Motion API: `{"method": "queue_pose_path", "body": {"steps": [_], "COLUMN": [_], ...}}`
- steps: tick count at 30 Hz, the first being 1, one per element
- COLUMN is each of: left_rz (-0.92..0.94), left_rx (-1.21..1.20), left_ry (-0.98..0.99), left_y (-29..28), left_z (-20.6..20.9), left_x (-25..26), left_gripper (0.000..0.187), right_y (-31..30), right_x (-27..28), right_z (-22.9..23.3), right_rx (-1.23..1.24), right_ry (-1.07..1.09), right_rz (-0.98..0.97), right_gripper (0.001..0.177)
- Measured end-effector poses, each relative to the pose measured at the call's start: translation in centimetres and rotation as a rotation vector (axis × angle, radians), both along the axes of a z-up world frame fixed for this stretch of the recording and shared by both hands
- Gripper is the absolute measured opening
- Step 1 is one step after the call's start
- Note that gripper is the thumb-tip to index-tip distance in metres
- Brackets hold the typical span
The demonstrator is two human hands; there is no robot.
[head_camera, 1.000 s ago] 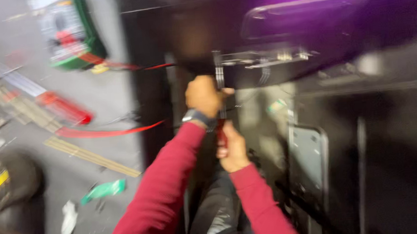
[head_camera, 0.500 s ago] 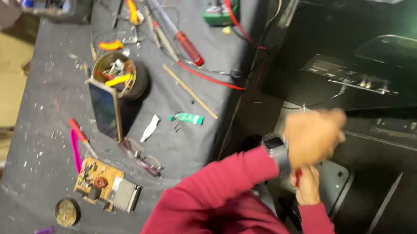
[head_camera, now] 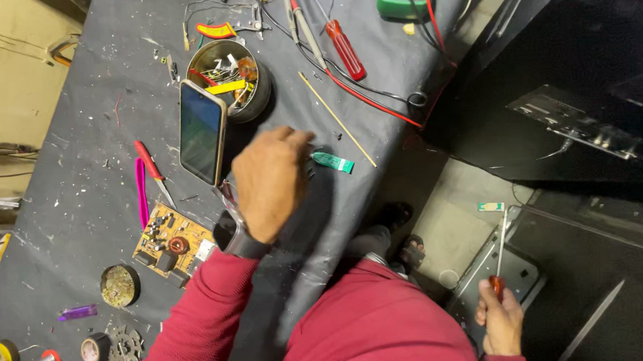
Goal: The person uses a screwdriver to remove and reinsert screws into the back panel of a black electronic device. They repeatedly pick up screws from the workbench and tighten them into place while the device remains powered on.
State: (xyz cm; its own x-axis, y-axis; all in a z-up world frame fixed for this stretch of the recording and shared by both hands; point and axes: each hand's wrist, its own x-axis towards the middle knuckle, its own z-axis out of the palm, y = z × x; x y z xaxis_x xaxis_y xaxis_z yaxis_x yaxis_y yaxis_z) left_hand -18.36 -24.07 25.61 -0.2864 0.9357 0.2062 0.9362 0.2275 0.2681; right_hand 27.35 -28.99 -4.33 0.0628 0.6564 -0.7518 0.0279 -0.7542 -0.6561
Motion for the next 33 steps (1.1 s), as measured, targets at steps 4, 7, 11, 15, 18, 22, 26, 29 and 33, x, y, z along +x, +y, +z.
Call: {"method": "queue_pose_path", "body": {"steps": [4,7,11,15,18,22,26,29,33], "left_rz": [-0.013,-0.087,-0.235,-0.292,-0.324,-0.328,-0.327,-0.315,-0.248], "left_rx": [-0.099,-0.134,-0.138,-0.164,-0.418,-0.293,-0.301,-0.386,-0.390], "left_ry": [0.020,0.008,0.131,0.162,0.165,0.277,0.322,0.375,0.112], "left_y": [-0.1,-0.1,-0.7,-2.6,-4.0,-5.2,-6.4,-7.5,-8.0], "left_z": [-0.8,-1.3,-1.5,-1.6,-2.1,-2.4,-2.3,-2.1,-1.5], "left_x": [-1.4,-1.1,0.9,4.1,5.1,5.1,4.4,3.5,1.6], "left_gripper": [0.023,0.025,0.042,0.077,0.081,0.069,0.058,0.052,0.031], "right_y": [1.1,1.3,0.5,0.0,0.0,0.3,0.9,1.1,1.8], "right_x": [0.2,0.0,0.3,0.0,0.0,-0.1,-0.5,0.0,-0.4], "right_z": [0.7,1.2,1.8,1.6,1.5,1.6,1.7,2.0,2.0], "right_rx": [0.054,0.046,0.050,0.030,0.023,0.054,0.078,0.098,0.090], "right_ry": [-0.083,-0.066,-0.105,-0.098,-0.113,-0.071,-0.152,-0.147,-0.135], "right_rz": [-0.001,-0.057,-0.045,-0.059,-0.053,-0.027,0.009,0.001,0.007], "right_gripper": [0.026,0.026,0.023,0.023,0.023,0.023,0.022,0.023,0.022]}}
